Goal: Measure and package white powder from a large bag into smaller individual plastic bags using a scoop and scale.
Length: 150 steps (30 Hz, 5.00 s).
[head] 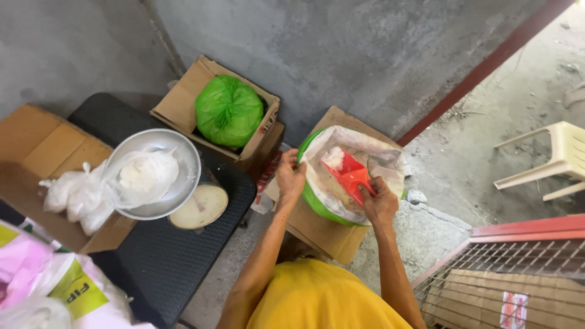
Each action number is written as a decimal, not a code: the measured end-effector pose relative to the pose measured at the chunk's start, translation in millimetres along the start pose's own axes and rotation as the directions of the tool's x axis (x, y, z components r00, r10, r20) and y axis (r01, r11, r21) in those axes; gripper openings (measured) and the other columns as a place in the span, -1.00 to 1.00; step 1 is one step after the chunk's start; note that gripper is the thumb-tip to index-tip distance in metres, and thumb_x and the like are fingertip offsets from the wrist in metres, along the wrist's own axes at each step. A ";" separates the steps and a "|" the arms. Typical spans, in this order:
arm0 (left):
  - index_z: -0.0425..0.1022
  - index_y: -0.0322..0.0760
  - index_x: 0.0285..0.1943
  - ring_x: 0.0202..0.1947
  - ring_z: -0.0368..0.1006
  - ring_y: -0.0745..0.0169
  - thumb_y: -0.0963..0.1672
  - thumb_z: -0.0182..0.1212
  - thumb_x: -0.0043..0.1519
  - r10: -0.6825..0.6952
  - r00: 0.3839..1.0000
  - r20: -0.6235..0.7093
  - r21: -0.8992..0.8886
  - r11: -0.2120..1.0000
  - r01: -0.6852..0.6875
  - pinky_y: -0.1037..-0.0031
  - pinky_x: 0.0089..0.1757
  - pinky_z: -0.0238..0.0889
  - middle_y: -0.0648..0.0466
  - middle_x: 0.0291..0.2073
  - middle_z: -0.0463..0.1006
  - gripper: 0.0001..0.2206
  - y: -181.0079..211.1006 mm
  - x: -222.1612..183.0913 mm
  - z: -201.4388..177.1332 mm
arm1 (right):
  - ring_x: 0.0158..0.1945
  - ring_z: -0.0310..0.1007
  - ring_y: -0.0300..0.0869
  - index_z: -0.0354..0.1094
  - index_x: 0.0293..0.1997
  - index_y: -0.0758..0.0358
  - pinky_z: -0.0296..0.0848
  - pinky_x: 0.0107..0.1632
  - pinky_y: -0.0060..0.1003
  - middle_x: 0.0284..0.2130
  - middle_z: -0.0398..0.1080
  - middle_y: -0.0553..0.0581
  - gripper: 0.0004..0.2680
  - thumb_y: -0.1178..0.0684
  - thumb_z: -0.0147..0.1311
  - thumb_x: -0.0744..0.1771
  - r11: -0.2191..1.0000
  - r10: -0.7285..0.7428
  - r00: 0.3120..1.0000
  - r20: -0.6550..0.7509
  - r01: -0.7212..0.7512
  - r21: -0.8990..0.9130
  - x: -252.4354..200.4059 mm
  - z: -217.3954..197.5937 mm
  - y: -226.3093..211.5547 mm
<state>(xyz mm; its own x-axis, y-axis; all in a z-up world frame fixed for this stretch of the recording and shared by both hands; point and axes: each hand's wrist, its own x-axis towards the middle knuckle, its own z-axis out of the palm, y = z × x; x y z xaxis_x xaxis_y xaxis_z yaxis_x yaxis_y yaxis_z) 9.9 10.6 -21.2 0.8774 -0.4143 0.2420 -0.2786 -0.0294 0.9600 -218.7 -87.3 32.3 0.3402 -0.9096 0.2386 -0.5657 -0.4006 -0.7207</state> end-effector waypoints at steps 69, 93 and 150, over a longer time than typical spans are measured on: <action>0.61 -0.50 -0.08 -0.51 0.36 0.45 -0.21 0.18 0.32 -0.205 0.808 -0.552 -0.321 0.947 0.021 0.56 -0.39 0.27 0.14 -0.49 0.52 -0.84 52.8 62.9 -363.5 | -0.39 0.46 -0.12 0.44 -0.28 -0.01 0.08 -0.11 -0.08 -0.43 0.50 -0.01 -0.95 0.02 0.23 0.29 -0.078 -0.965 -0.133 0.224 0.967 0.241 -12.9 113.6 -437.1; 0.46 -0.30 0.23 0.19 0.30 -0.17 -0.20 0.27 0.22 0.497 0.693 -0.522 0.616 0.782 -0.097 0.09 0.16 0.12 -0.12 0.15 0.40 -0.63 154.8 10.0 -321.4 | -0.29 0.52 -0.22 0.48 -0.16 0.25 0.47 -0.18 -0.30 -0.35 0.55 0.13 -0.87 0.11 0.35 0.31 0.714 -0.683 0.687 0.249 0.555 0.426 14.7 32.1 -307.8; 0.35 -0.47 0.26 0.09 0.38 -0.23 -0.17 0.37 0.09 0.005 0.982 0.187 0.159 0.987 -0.036 0.16 0.05 0.31 -0.26 0.08 0.40 -0.47 13.4 -14.1 3.5 | -0.24 0.57 0.15 0.52 -0.20 -0.05 0.47 -0.18 0.04 -0.35 0.55 0.26 -0.86 0.00 0.21 0.22 0.911 0.004 0.990 0.143 0.056 -0.408 83.3 80.1 36.2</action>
<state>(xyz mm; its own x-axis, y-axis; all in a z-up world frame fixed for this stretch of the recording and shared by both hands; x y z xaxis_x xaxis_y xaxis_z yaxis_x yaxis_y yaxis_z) -7.6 12.9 -12.2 0.7873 -0.5774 0.2163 -0.3682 -0.1587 0.9161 -150.6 -168.7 -26.0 0.4424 -0.8858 0.1402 -0.8028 -0.4608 -0.3784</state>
